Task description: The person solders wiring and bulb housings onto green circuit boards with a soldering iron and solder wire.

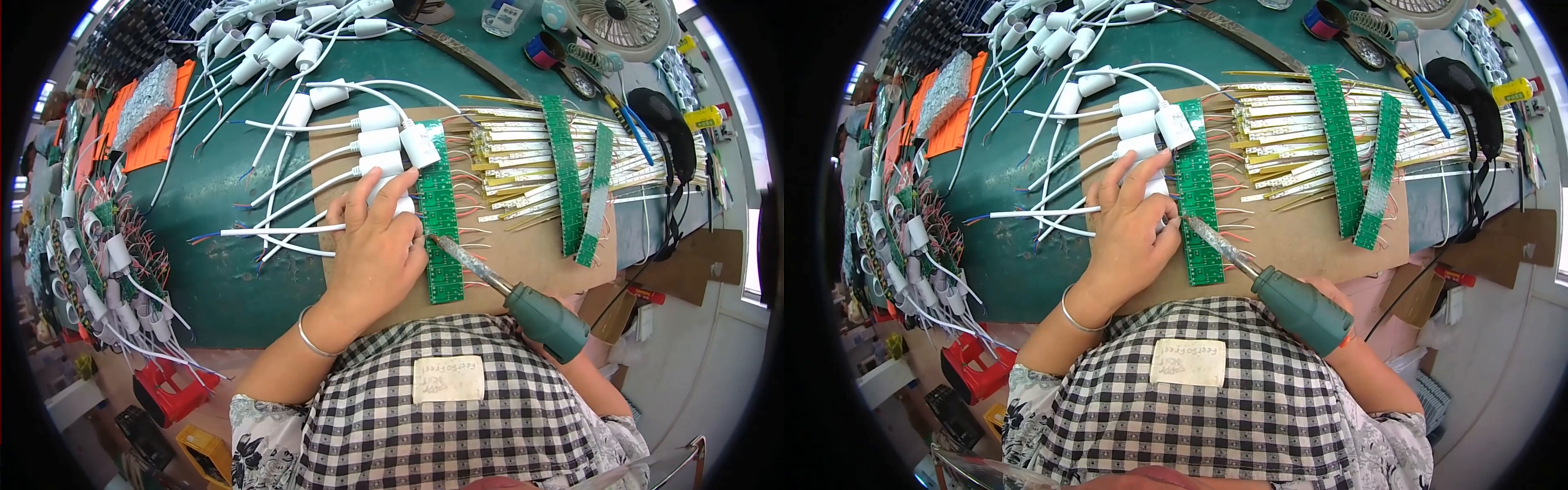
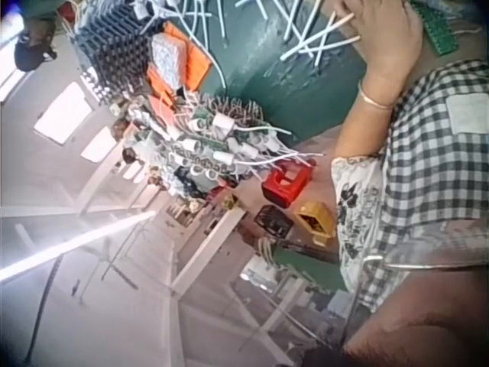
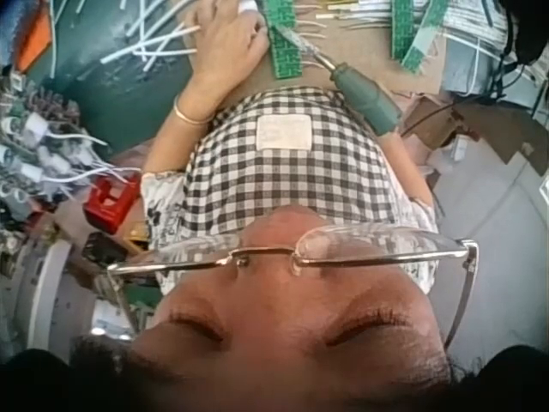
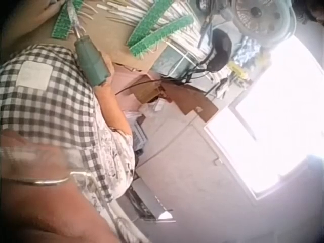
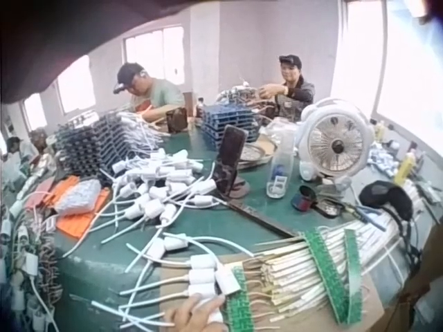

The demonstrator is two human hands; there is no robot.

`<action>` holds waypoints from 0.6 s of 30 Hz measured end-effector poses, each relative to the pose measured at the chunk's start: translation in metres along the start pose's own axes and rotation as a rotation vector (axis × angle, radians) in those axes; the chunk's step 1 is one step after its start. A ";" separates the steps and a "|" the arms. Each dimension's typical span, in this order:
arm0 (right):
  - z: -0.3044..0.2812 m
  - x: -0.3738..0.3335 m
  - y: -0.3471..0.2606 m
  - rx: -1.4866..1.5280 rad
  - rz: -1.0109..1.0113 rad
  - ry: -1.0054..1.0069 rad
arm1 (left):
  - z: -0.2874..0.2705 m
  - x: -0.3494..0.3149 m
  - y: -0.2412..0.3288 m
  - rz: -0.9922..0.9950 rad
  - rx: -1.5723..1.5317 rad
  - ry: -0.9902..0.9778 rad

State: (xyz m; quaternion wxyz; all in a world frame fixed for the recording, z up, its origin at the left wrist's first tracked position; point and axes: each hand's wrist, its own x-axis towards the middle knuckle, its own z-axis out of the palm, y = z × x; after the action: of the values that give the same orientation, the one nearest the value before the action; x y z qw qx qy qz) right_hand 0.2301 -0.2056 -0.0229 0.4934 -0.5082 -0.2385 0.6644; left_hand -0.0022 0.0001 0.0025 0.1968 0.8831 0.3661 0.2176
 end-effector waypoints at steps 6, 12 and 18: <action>0.016 0.004 -0.008 0.622 -0.021 -0.114 | 0.002 0.000 0.001 -0.009 -0.002 0.004; 0.008 -0.007 -0.006 0.187 0.122 0.169 | 0.001 0.001 0.001 -0.001 0.006 0.015; 0.027 -0.002 -0.023 -0.628 -0.382 0.182 | 0.001 0.000 0.002 -0.004 0.015 0.019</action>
State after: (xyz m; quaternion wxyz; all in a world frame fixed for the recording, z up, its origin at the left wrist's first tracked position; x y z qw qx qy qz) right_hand 0.2153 -0.1935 0.0067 0.4478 -0.6379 -0.4760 0.4074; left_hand -0.0008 -0.0011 0.0025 0.1870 0.8817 0.3714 0.2229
